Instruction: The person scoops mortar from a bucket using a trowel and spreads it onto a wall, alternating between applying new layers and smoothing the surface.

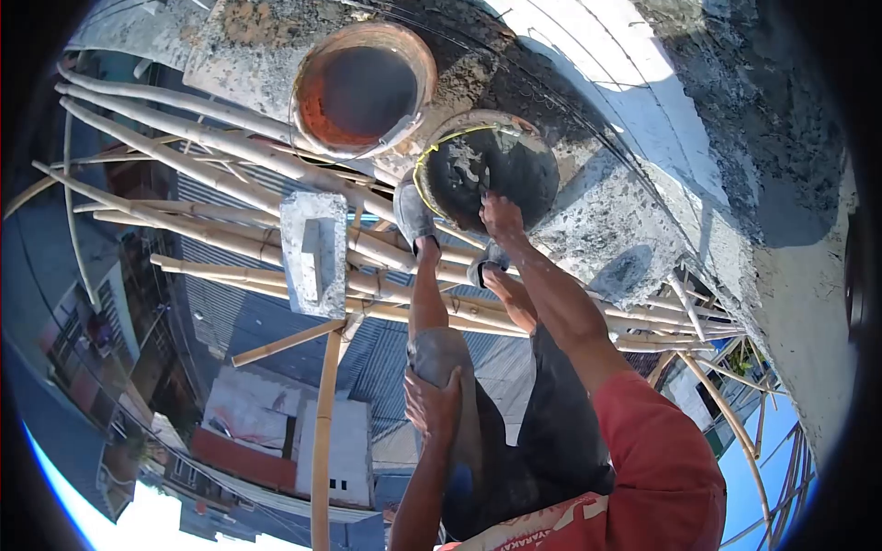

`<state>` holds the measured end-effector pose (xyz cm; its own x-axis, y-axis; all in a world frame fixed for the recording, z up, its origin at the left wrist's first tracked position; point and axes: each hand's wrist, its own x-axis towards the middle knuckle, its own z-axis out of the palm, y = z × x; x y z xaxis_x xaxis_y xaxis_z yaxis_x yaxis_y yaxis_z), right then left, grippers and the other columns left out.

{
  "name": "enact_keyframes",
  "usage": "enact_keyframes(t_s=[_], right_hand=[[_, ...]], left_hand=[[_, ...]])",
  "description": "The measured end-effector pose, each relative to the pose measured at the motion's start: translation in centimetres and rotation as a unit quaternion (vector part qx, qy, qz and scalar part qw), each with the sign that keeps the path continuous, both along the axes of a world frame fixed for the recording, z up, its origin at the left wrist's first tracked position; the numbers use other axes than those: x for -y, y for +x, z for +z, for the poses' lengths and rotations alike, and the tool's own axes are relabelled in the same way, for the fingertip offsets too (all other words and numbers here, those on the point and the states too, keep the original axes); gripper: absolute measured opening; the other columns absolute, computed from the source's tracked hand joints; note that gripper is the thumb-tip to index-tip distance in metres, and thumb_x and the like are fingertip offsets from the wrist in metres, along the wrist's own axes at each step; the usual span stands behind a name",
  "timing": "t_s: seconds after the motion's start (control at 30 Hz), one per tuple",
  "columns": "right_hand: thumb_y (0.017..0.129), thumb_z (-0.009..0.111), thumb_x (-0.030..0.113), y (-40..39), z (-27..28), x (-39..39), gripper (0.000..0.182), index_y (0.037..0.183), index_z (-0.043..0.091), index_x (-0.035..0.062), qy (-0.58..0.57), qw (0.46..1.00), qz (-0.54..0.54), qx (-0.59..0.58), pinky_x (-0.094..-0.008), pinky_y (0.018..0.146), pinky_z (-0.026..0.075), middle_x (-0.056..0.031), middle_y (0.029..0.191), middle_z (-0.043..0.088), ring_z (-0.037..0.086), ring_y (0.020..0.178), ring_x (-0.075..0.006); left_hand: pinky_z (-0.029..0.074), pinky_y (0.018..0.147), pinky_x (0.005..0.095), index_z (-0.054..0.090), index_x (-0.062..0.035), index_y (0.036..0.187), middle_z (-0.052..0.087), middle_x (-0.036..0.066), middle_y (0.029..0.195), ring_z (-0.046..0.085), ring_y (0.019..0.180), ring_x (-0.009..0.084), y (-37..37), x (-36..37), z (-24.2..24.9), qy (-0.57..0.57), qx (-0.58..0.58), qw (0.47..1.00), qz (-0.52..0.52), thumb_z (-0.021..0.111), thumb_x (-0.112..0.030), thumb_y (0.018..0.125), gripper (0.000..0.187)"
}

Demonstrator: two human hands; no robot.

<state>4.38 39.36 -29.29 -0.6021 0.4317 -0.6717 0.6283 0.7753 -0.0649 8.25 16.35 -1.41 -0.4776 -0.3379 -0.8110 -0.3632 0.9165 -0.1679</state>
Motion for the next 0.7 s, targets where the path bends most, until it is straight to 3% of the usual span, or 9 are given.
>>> enact_keyframes(t_s=[0.07,0.1,0.23,0.33,0.5,0.53,0.7], right_hand=[[0.077,0.062,0.024,0.8,2.5,-2.1,0.03,0.101,0.055,0.0086,-0.091,0.994,-0.054,-0.011,-0.0446,0.066,0.051,-0.0173,0.082,0.064,0.062,0.076,-0.0371],[0.076,0.064,0.027,2.9,2.7,-3.2,0.031,0.1,0.056,0.0091,-0.092,0.991,-0.067,-0.075,-0.044,0.066,0.05,-0.0172,0.081,0.064,0.061,0.076,-0.0388],[0.076,0.065,0.029,5.8,7.6,-5.8,0.026,0.094,0.058,0.0113,-0.089,0.988,-0.094,-0.083,-0.0463,0.066,0.049,-0.0159,0.077,0.064,0.062,0.075,-0.0361],[0.074,0.068,0.03,6.1,12.3,-7.0,0.024,0.087,0.06,0.011,-0.083,0.985,-0.086,-0.126,-0.0422,0.062,0.048,-0.0127,0.075,0.064,0.062,0.073,-0.0344],[0.075,0.067,0.031,3.0,31.4,-7.7,0.028,0.092,0.061,0.0097,-0.066,0.988,-0.03,-0.139,-0.0411,0.066,0.05,-0.0142,0.076,0.064,0.063,0.072,-0.0312],[0.075,0.066,0.031,1.6,36.4,-8.1,0.029,0.094,0.061,0.0101,-0.097,0.992,-0.017,-0.076,-0.0394,0.068,0.05,-0.0139,0.078,0.065,0.064,0.073,-0.0301],[0.077,0.062,0.027,-3.9,58.2,-7.7,0.027,0.096,0.062,0.0078,-0.22,0.957,0.09,-0.167,-0.0371,0.066,0.048,-0.0116,0.079,0.064,0.063,0.073,-0.0275]], left_hand=[[0.042,0.087,0.0473,0.037,0.0029,0.125,0.052,0.021,0.113,0.052,0.106,0.0373,0.3,0.2,-0.1,0.003,0.005,1.0,-0.002,0.074,-0.051,0.063,0.09],[0.042,0.087,0.0473,0.038,0.0029,0.124,0.052,0.021,0.113,0.051,0.107,0.0374,0.1,0.4,-0.1,0.01,0.005,1.0,-0.008,0.073,-0.051,0.063,0.089],[0.042,0.087,0.0471,0.039,0.0027,0.123,0.052,0.02,0.113,0.051,0.107,0.0371,-0.6,0.4,-0.1,0.016,0.011,1.0,-0.01,0.074,-0.052,0.063,0.088],[0.043,0.087,0.0467,0.039,0.0028,0.122,0.052,0.02,0.112,0.052,0.107,0.0368,-1.1,0.6,-0.7,0.038,-0.008,0.999,-0.026,0.074,-0.052,0.062,0.088],[0.041,0.09,0.0453,0.038,0.0024,0.124,0.054,0.022,0.113,0.053,0.107,0.0376,-3.5,0.8,-0.4,0.074,0.074,0.994,-0.013,0.071,-0.058,0.062,0.093],[0.041,0.091,0.045,0.037,0.0026,0.126,0.054,0.024,0.115,0.052,0.109,0.038,-4.0,1.1,-0.1,0.088,0.092,0.992,-0.015,0.069,-0.059,0.062,0.094],[0.04,0.093,0.0459,0.035,0.0032,0.129,0.05,0.028,0.12,0.049,0.113,0.0397,-3.0,4.4,-3.8,0.224,0.026,0.974,-0.026,0.063,-0.063,0.067,0.094]])
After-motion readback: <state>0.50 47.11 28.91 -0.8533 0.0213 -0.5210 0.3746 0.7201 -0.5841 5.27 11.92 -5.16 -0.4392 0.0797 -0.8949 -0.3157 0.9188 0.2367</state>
